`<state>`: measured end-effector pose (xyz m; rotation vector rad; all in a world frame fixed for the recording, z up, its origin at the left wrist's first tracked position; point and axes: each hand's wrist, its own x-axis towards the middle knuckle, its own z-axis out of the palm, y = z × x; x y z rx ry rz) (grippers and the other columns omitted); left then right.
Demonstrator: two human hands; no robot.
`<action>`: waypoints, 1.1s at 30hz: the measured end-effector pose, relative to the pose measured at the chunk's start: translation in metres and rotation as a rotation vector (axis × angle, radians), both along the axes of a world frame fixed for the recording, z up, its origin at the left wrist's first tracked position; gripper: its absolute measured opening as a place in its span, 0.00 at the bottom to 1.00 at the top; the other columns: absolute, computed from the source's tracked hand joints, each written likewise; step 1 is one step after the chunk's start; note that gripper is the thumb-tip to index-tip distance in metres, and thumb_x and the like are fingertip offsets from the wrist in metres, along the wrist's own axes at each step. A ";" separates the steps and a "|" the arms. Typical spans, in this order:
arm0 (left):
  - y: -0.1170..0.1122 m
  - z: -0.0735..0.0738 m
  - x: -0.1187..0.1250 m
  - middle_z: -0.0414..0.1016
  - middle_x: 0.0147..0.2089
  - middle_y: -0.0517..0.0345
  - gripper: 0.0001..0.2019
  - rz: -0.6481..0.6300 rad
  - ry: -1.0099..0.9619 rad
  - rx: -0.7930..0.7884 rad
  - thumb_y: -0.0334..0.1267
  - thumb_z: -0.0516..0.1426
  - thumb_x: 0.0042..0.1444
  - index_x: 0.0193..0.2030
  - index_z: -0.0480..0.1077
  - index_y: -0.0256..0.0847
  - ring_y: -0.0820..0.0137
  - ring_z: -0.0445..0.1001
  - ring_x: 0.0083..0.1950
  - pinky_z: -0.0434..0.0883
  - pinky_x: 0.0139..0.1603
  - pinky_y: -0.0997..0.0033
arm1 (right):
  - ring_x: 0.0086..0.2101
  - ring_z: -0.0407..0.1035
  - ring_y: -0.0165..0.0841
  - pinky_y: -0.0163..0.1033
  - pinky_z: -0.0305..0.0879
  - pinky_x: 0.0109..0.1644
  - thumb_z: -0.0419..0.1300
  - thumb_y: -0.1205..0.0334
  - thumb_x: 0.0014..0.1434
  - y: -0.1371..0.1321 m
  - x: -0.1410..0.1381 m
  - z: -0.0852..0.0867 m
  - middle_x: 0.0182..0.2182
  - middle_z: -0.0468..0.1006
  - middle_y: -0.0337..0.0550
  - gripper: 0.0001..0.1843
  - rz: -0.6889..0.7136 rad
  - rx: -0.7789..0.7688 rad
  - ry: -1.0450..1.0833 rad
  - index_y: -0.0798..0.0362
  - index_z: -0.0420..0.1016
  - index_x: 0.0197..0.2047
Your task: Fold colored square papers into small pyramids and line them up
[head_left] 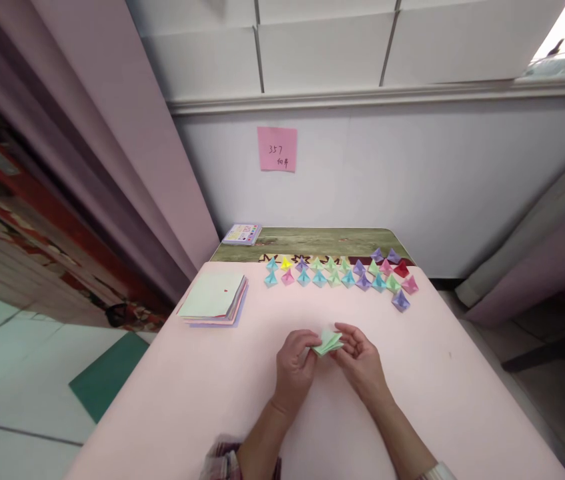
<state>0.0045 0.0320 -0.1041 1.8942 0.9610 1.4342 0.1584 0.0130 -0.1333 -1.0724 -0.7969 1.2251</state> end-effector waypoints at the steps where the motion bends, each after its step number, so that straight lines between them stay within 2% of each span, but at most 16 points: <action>1: 0.000 0.000 -0.001 0.74 0.41 0.54 0.13 0.020 0.029 0.049 0.24 0.53 0.54 0.40 0.73 0.43 0.66 0.73 0.45 0.72 0.46 0.63 | 0.38 0.75 0.37 0.42 0.74 0.43 0.72 0.59 0.45 0.000 0.000 -0.001 0.42 0.77 0.46 0.28 -0.008 -0.014 -0.029 0.51 0.70 0.49; 4: -0.001 -0.002 -0.002 0.73 0.42 0.54 0.14 0.078 0.075 0.136 0.23 0.53 0.54 0.42 0.72 0.43 0.66 0.72 0.46 0.71 0.47 0.63 | 0.38 0.76 0.37 0.42 0.75 0.42 0.72 0.58 0.44 -0.002 0.000 0.001 0.49 0.73 0.48 0.30 -0.046 -0.025 -0.108 0.49 0.69 0.51; 7: 0.000 -0.003 -0.003 0.73 0.41 0.54 0.13 0.099 0.068 0.116 0.23 0.53 0.54 0.41 0.72 0.43 0.66 0.72 0.45 0.72 0.46 0.63 | 0.40 0.75 0.37 0.42 0.75 0.43 0.70 0.58 0.47 -0.006 0.000 0.009 0.55 0.69 0.49 0.33 -0.059 0.033 -0.163 0.46 0.67 0.56; 10: 0.000 -0.001 -0.001 0.73 0.41 0.55 0.13 0.062 0.055 0.065 0.23 0.52 0.54 0.40 0.72 0.43 0.66 0.73 0.45 0.72 0.46 0.63 | 0.42 0.74 0.37 0.41 0.75 0.44 0.67 0.59 0.51 -0.008 0.000 0.012 0.56 0.66 0.49 0.24 -0.044 0.150 -0.211 0.47 0.71 0.53; 14: -0.002 0.002 0.001 0.73 0.42 0.54 0.13 -0.002 0.055 0.009 0.22 0.53 0.52 0.38 0.73 0.43 0.66 0.72 0.45 0.71 0.47 0.63 | 0.41 0.73 0.37 0.41 0.74 0.41 0.65 0.59 0.54 -0.006 0.001 0.006 0.52 0.70 0.48 0.15 -0.054 0.233 -0.255 0.47 0.76 0.46; 17: -0.003 0.002 0.001 0.73 0.41 0.54 0.15 -0.020 0.060 -0.013 0.21 0.53 0.50 0.38 0.72 0.43 0.65 0.72 0.45 0.71 0.47 0.63 | 0.43 0.72 0.39 0.40 0.73 0.40 0.64 0.60 0.54 -0.005 0.004 0.002 0.47 0.73 0.49 0.06 -0.090 0.262 -0.339 0.49 0.78 0.36; 22: -0.002 0.000 0.000 0.72 0.39 0.54 0.15 -0.045 0.100 -0.025 0.23 0.55 0.51 0.42 0.74 0.44 0.65 0.71 0.43 0.71 0.43 0.65 | 0.43 0.72 0.40 0.39 0.72 0.38 0.63 0.61 0.55 -0.006 0.006 0.005 0.45 0.74 0.50 0.03 -0.069 0.280 -0.456 0.49 0.78 0.33; 25: -0.001 -0.001 -0.001 0.71 0.39 0.54 0.12 -0.052 0.100 -0.017 0.26 0.56 0.54 0.41 0.75 0.45 0.66 0.70 0.43 0.71 0.42 0.66 | 0.43 0.73 0.40 0.40 0.73 0.39 0.64 0.59 0.55 -0.007 0.006 0.007 0.45 0.75 0.50 0.04 -0.078 0.267 -0.451 0.49 0.79 0.33; 28: 0.000 -0.002 -0.001 0.71 0.40 0.54 0.11 -0.048 0.101 -0.025 0.28 0.56 0.56 0.41 0.76 0.46 0.66 0.70 0.43 0.71 0.43 0.66 | 0.42 0.74 0.40 0.42 0.73 0.42 0.67 0.56 0.52 -0.006 0.005 0.005 0.46 0.76 0.49 0.08 -0.085 0.193 -0.317 0.50 0.79 0.34; 33: 0.001 -0.001 -0.001 0.72 0.40 0.54 0.09 -0.025 0.094 -0.046 0.31 0.57 0.57 0.40 0.76 0.45 0.66 0.71 0.44 0.72 0.44 0.65 | 0.29 0.76 0.36 0.42 0.76 0.37 0.68 0.51 0.49 -0.006 0.004 0.002 0.28 0.80 0.42 0.15 -0.012 -0.031 -0.183 0.52 0.79 0.37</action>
